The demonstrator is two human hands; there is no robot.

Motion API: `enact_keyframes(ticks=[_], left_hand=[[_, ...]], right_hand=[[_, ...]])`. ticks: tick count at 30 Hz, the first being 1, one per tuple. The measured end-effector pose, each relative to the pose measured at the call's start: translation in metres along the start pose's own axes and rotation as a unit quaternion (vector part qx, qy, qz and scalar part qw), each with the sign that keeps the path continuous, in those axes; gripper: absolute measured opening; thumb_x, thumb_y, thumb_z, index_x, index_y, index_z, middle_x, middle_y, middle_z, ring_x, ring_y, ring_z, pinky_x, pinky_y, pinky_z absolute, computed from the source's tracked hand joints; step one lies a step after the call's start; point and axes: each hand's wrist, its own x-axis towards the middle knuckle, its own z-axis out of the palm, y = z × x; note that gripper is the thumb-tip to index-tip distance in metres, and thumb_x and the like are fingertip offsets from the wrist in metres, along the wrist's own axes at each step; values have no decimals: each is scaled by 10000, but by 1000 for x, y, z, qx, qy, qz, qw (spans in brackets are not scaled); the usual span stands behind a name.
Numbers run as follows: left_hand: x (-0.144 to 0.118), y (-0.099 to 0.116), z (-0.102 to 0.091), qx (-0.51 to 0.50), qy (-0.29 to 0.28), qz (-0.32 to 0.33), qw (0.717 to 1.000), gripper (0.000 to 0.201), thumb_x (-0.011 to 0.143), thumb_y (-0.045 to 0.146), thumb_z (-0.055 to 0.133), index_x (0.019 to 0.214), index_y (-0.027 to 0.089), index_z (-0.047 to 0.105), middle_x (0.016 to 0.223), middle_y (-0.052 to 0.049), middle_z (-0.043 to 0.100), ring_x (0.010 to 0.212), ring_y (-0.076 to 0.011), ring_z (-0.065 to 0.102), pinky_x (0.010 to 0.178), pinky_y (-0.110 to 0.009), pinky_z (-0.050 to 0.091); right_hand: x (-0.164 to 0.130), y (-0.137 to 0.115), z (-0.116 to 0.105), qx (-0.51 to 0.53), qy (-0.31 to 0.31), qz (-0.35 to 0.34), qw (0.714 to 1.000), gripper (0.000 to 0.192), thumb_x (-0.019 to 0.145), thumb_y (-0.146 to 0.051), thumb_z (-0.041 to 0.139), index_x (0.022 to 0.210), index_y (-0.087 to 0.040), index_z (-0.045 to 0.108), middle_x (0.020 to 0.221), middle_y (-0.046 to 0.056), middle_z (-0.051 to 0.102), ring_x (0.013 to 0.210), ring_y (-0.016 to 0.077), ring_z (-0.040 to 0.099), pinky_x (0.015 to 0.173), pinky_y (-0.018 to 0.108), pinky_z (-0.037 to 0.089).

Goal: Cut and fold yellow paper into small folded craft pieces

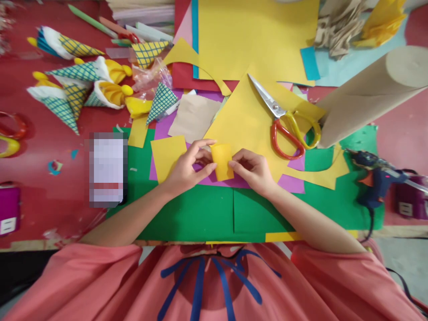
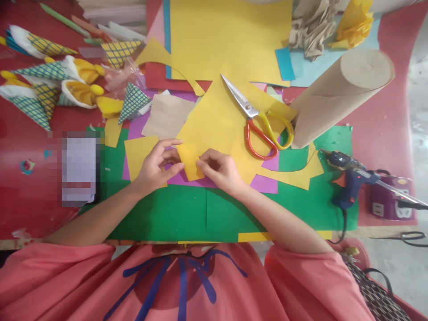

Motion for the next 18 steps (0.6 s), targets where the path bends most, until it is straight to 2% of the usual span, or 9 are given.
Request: enact_keyframes(ticks=[9,18], left_hand=[[1,2,0,6,30,6,1000,436,836,224,657,1241,207,494,784,15,639,731,-87,627,686,-177,513],[1,2,1,-14,30,0,999,406,838,229,654,1211,208,494,792,14,628,735,-89,623,683,-183,507]], right_hand=[[-1,-1,0,-5,-34,3,999,195,818,-253,600,679,-181,484,558,-67,421,485,48,333,467,201,299],[0,-2,-1,-10,-46,4,999,202,840,-276,581,691,-183,480,556,-66,415,482,51,317,457,206,282]])
